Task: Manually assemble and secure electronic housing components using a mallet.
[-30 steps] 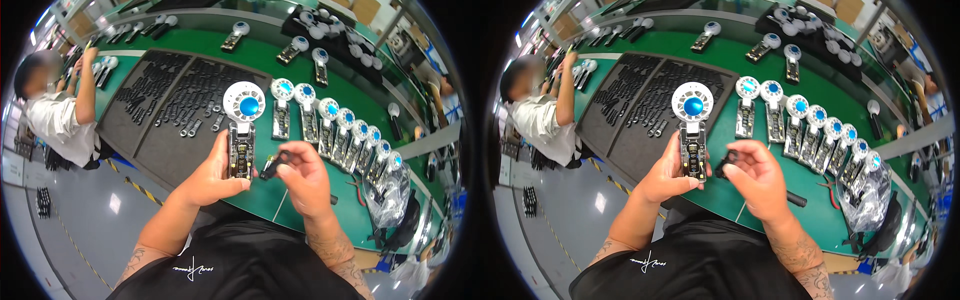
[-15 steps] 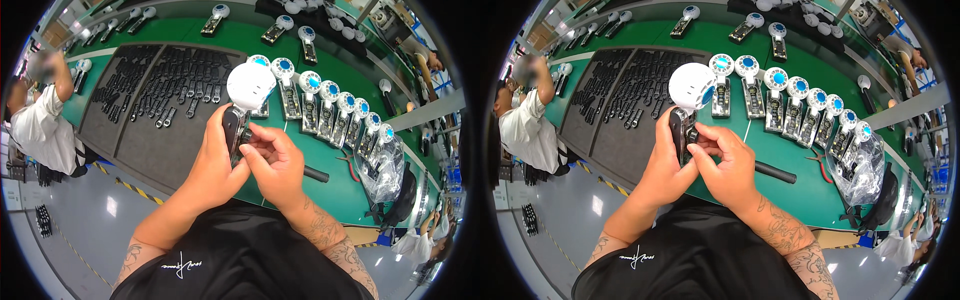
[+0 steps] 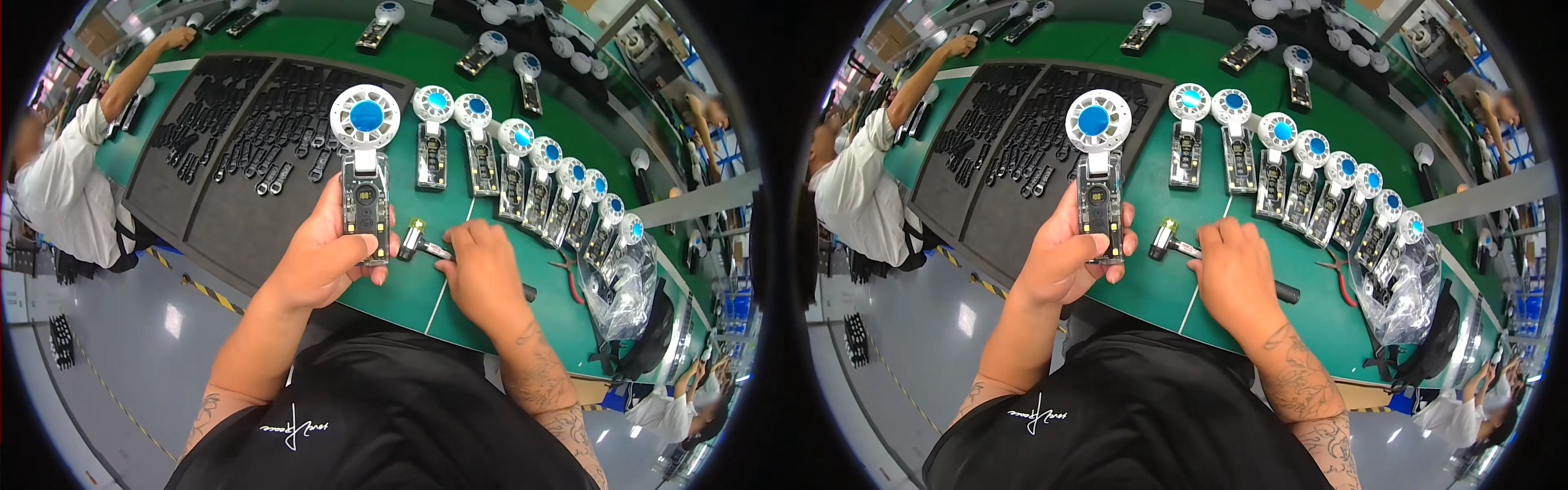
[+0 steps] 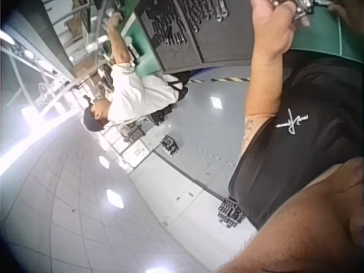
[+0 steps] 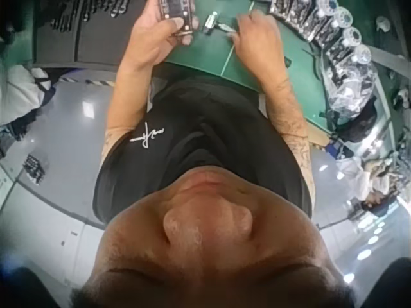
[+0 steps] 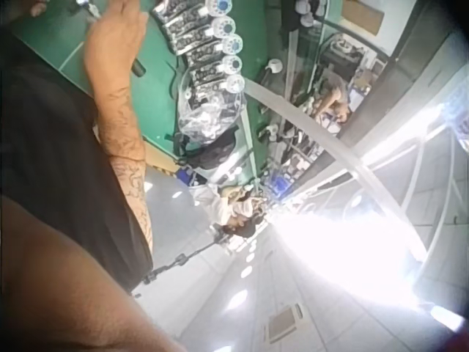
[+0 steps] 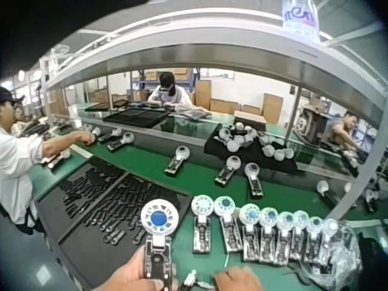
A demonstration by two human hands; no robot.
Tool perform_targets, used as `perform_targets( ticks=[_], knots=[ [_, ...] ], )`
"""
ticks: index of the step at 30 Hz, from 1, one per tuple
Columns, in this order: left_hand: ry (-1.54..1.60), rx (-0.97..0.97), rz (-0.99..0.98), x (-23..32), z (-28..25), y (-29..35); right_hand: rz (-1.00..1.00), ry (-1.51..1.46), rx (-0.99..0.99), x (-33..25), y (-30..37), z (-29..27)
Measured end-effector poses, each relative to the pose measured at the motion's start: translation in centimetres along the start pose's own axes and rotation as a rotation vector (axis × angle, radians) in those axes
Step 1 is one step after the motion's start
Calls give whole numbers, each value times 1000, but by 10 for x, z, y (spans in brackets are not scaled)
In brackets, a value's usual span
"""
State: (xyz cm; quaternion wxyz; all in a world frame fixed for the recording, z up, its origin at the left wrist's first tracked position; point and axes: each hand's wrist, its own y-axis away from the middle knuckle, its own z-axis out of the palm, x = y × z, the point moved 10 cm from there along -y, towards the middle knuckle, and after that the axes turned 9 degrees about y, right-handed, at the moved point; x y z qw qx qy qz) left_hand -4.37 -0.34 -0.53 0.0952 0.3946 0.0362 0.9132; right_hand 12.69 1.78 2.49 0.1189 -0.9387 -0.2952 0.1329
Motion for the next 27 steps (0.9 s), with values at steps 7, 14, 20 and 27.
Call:
perform_targets(
  ticks=[7,14,20,27],
  knots=[
    [-47,44,35,4,-8,15,209,-203,-225,10,0,-18],
    [-188,18,64,7,4,15,-39,-680,657,-12,32,-127],
    [-236,-11,69,1,14,10,-40,-279,125,-36,-23,-32],
    [-238,4,53,3,25,12,-190,-773,385,-35,-1,-84]
  ],
)
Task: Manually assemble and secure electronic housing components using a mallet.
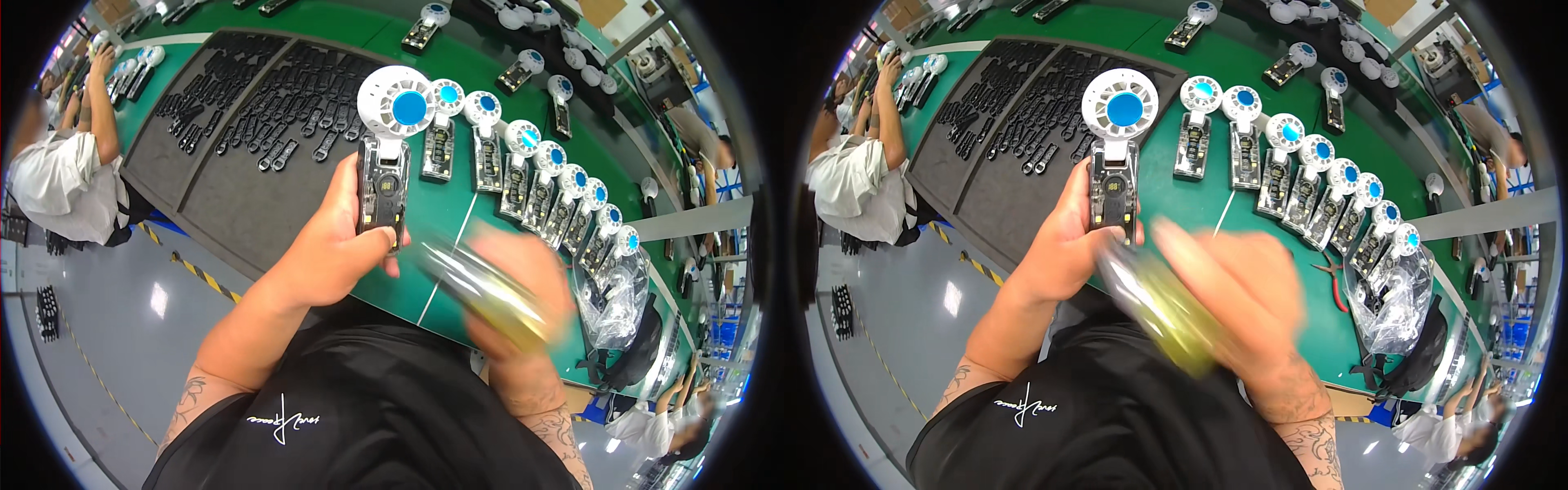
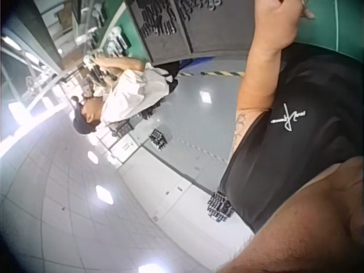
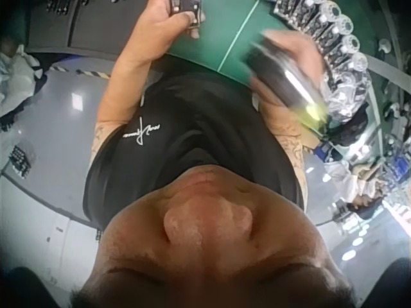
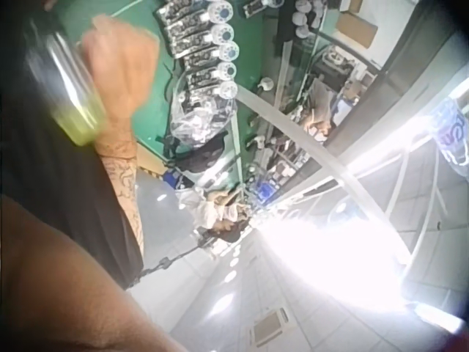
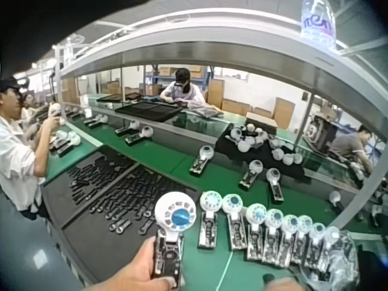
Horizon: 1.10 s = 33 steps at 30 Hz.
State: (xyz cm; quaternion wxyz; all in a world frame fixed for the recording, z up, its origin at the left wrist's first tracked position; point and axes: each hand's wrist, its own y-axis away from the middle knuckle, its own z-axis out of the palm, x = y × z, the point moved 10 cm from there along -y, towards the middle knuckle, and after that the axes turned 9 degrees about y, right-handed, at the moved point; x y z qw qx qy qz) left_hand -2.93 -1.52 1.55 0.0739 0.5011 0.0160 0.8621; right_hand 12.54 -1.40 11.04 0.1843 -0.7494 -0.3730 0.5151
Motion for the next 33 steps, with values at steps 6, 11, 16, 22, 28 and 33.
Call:
perform_targets(
  ticks=[6,11,16,22,28,33],
  knots=[
    [34,31,-27,-9,-13,-3,125,76,100,10,15,-14],
    [54,-69,40,-14,1,-5,81,470,-296,37,18,25],
    [163,-137,25,-18,1,0,139,503,-405,38,26,28],
    [171,-103,47,-23,-2,-4,240,591,-492,37,34,22],
    [196,-131,28,-28,0,4,13,375,-95,10,25,0],
    [183,-53,-52,-42,-7,8,186,272,-116,27,24,7]
  ],
)
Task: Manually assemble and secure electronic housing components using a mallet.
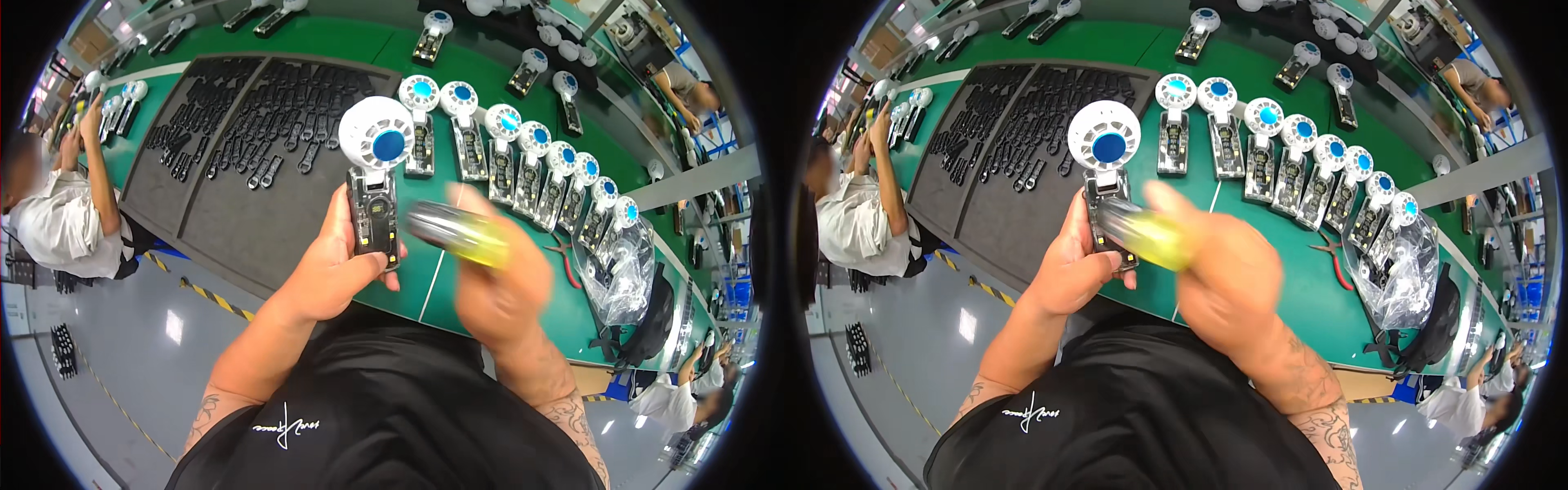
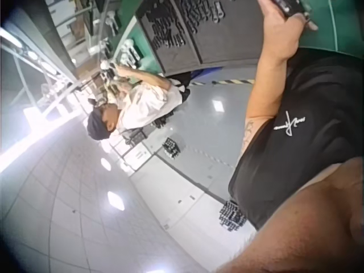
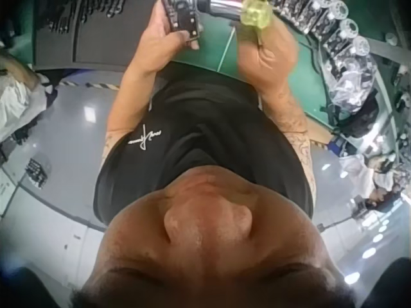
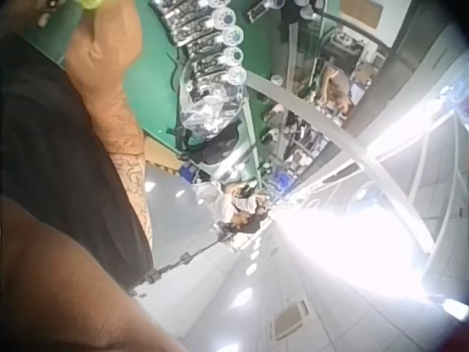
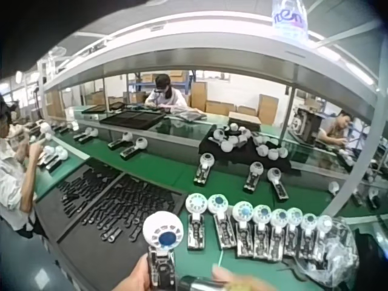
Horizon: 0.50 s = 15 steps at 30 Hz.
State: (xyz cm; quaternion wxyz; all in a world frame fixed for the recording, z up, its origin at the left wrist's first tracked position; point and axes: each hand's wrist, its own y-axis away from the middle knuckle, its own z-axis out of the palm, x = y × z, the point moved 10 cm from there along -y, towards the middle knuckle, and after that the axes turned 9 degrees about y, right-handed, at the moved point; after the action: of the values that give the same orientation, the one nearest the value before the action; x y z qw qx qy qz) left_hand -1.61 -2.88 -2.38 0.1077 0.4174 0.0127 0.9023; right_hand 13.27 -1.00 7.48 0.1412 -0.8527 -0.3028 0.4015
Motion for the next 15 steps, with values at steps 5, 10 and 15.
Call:
perform_targets(
  ticks=[5,10,15],
  knots=[
    [46,120,4,9,-7,-15,34,242,-107,25,-16,24],
    [126,70,9,15,-17,-12,190,152,-158,60,3,16],
    [164,3,57,20,-13,-20,293,101,-346,89,22,47]
  ],
)
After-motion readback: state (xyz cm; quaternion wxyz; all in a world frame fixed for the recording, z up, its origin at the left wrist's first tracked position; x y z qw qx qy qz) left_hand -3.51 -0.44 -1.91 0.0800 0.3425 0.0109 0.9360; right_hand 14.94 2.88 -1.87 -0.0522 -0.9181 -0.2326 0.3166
